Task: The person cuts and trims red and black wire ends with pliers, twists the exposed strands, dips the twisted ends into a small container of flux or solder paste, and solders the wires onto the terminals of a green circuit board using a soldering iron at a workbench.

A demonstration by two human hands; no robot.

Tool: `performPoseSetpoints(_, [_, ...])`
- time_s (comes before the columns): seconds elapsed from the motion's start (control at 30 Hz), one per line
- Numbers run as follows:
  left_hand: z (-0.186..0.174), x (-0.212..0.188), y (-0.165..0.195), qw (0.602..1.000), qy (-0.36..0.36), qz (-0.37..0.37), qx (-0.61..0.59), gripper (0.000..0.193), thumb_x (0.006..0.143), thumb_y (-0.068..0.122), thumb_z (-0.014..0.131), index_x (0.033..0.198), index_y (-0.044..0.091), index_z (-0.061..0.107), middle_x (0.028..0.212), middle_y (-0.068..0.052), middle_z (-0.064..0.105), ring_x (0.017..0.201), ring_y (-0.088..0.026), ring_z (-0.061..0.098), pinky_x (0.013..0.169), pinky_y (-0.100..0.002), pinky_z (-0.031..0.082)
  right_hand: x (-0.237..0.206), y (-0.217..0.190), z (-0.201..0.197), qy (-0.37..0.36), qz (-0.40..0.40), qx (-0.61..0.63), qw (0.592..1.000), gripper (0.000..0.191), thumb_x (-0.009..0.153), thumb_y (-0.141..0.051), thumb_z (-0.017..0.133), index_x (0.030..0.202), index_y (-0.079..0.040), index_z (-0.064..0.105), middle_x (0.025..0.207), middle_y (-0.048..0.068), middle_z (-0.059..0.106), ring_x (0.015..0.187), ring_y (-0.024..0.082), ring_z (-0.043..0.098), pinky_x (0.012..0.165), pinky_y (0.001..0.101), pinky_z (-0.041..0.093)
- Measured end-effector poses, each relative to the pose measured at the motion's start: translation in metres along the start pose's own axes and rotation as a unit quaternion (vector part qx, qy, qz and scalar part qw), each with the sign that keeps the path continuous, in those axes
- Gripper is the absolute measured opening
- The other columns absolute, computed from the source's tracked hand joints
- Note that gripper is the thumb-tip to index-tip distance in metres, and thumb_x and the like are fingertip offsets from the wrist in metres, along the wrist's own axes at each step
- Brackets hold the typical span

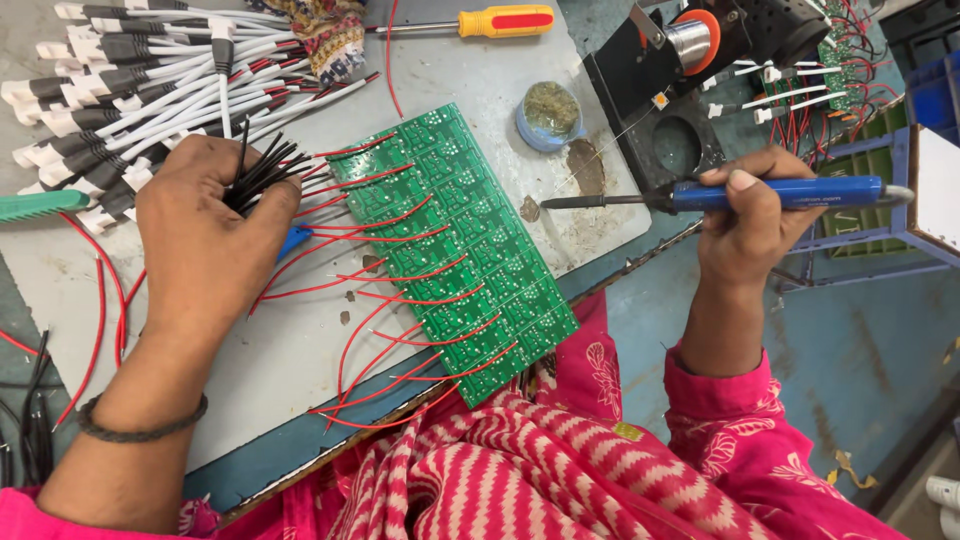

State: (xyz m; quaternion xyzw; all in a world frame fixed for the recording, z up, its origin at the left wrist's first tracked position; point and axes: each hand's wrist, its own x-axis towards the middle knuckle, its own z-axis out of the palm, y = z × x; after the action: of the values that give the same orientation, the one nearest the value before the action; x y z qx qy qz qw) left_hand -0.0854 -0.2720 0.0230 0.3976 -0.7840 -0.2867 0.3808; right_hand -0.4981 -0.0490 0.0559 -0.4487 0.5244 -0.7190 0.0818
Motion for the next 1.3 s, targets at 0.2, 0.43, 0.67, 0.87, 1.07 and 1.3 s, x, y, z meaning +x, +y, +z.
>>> performPoseSetpoints(0.2, [0.0004,-0.0004,-0.0012,1.000,0.000,0.000,-0.001,0.019,0.093,0.015,0.076,0.096,-0.004,0.071,0.096,-0.016,0.064,0.083,-0.028,0.064,0.076,-0.038,0.049,0.0011,-0.0030,0.0057,-0.009,0.012,-0.010,1.000,0.012,0.097,-0.007,0.062,0.096,0.003,0.056,0.080,0.018,0.064,0.045,0.011,0.042,0.042,0.0218,0.036])
performPoseSetpoints(0.43, [0.0009,0.0007,-0.0021,1.000,0.009,0.011,0.013,0.019,0.092,0.015,0.075,0.095,-0.004,0.071,0.092,-0.017,0.065,0.084,-0.030,0.064,0.077,-0.039,0.050,0.0037,-0.0033,0.0096,-0.027,0.006,-0.007,1.000,0.012,0.097,-0.006,0.062,0.094,0.003,0.056,0.080,0.018,0.064,0.045,0.012,0.043,0.042,0.0213,0.038])
performPoseSetpoints(0.67, [0.0009,0.0017,0.0007,1.000,0.006,0.010,0.012,0.018,0.093,0.014,0.074,0.095,-0.003,0.072,0.095,-0.017,0.064,0.081,-0.029,0.063,0.073,-0.040,0.048,0.0017,-0.0028,0.0103,-0.023,0.022,0.010,0.999,0.012,0.098,-0.006,0.063,0.095,0.002,0.056,0.081,0.018,0.065,0.046,0.011,0.044,0.042,0.0210,0.037])
performPoseSetpoints(0.87, [-0.0008,0.0022,0.0028,1.000,0.007,0.004,0.007,0.018,0.093,0.015,0.074,0.099,-0.002,0.072,0.094,-0.016,0.064,0.079,-0.029,0.063,0.072,-0.039,0.048,0.0045,-0.0033,0.0091,-0.019,0.012,-0.012,1.000,0.015,0.098,-0.008,0.062,0.091,0.004,0.057,0.081,0.018,0.065,0.045,0.011,0.043,0.042,0.0213,0.036])
performPoseSetpoints(1.07, [-0.0012,0.0020,0.0027,1.000,0.005,0.008,0.010,0.018,0.093,0.015,0.074,0.094,-0.003,0.071,0.094,-0.016,0.064,0.079,-0.029,0.062,0.072,-0.040,0.047,0.0049,0.0009,0.0049,-0.004,0.004,0.000,1.000,0.012,0.097,-0.006,0.064,0.095,0.003,0.056,0.081,0.017,0.065,0.047,0.012,0.042,0.042,0.0206,0.035])
performPoseSetpoints(1.3, [0.0000,0.0021,0.0026,1.000,0.005,0.006,0.015,0.018,0.093,0.015,0.074,0.093,-0.003,0.071,0.093,-0.016,0.063,0.079,-0.030,0.062,0.071,-0.040,0.047,0.0075,0.0024,0.0044,-0.008,0.013,-0.015,1.000,0.011,0.097,-0.008,0.064,0.096,0.001,0.057,0.083,0.018,0.067,0.046,0.011,0.043,0.044,0.0217,0.038])
